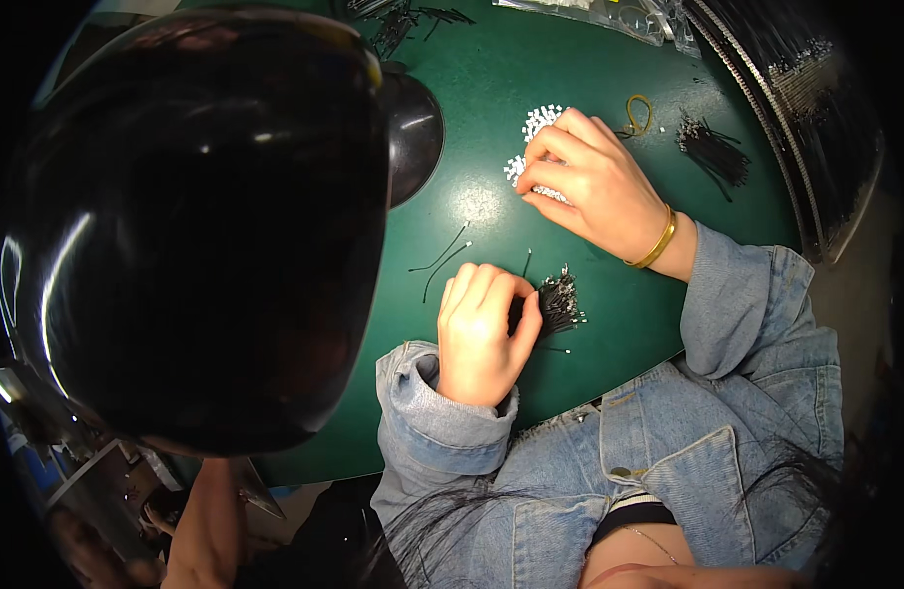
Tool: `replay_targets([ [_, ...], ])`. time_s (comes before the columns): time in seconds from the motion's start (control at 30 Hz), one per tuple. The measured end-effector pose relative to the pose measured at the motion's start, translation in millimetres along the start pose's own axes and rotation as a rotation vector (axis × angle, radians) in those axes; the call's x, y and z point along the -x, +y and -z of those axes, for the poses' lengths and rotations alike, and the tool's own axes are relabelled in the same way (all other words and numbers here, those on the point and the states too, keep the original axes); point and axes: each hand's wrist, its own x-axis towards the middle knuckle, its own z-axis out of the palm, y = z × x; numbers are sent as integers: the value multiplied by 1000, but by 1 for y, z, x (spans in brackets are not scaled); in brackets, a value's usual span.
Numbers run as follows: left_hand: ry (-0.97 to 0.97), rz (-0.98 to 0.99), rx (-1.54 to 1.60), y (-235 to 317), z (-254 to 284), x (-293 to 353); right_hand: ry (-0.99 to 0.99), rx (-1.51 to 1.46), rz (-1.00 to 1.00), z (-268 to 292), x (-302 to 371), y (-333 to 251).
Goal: Assembling small electronic components by manually attaching LEDs to wire leads on a factory workbench.
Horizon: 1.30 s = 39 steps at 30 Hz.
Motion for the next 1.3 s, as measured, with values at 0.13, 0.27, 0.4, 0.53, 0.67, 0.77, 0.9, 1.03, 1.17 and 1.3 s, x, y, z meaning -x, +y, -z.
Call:
replay_targets([
  [0.13,97,282,419,8,6,2,14,15,-19,-2,0,0],
  [0.27,66,307,466,3,9,2,20,-11,-49,3,-1,-1],
  [0.4,115,451,729,5,9,1,19,-27,-27,-1,-2,2],
  [0.53,44,561,1006,11,12,-11,14,-40,2,3,-5,10],
  [0.67,16,608,1046,12,14,-12,67,-152,-21,9,-8,5],
  [0.77,17,609,1046,8,17,-5,-131,-809,-391,16,-3,-13],
  [0.9,39,583,1061,3,17,0,-398,-1338,-616,11,3,-17],
  [1.03,88,511,1061,3,15,2,-491,-1483,-660,13,5,-24],
  [1.17,92,481,1077,3,16,2,-512,-1504,-674,15,5,-26],
  [1.3,86,463,1073,2,16,3,-531,-1494,-675,14,6,-24],
])
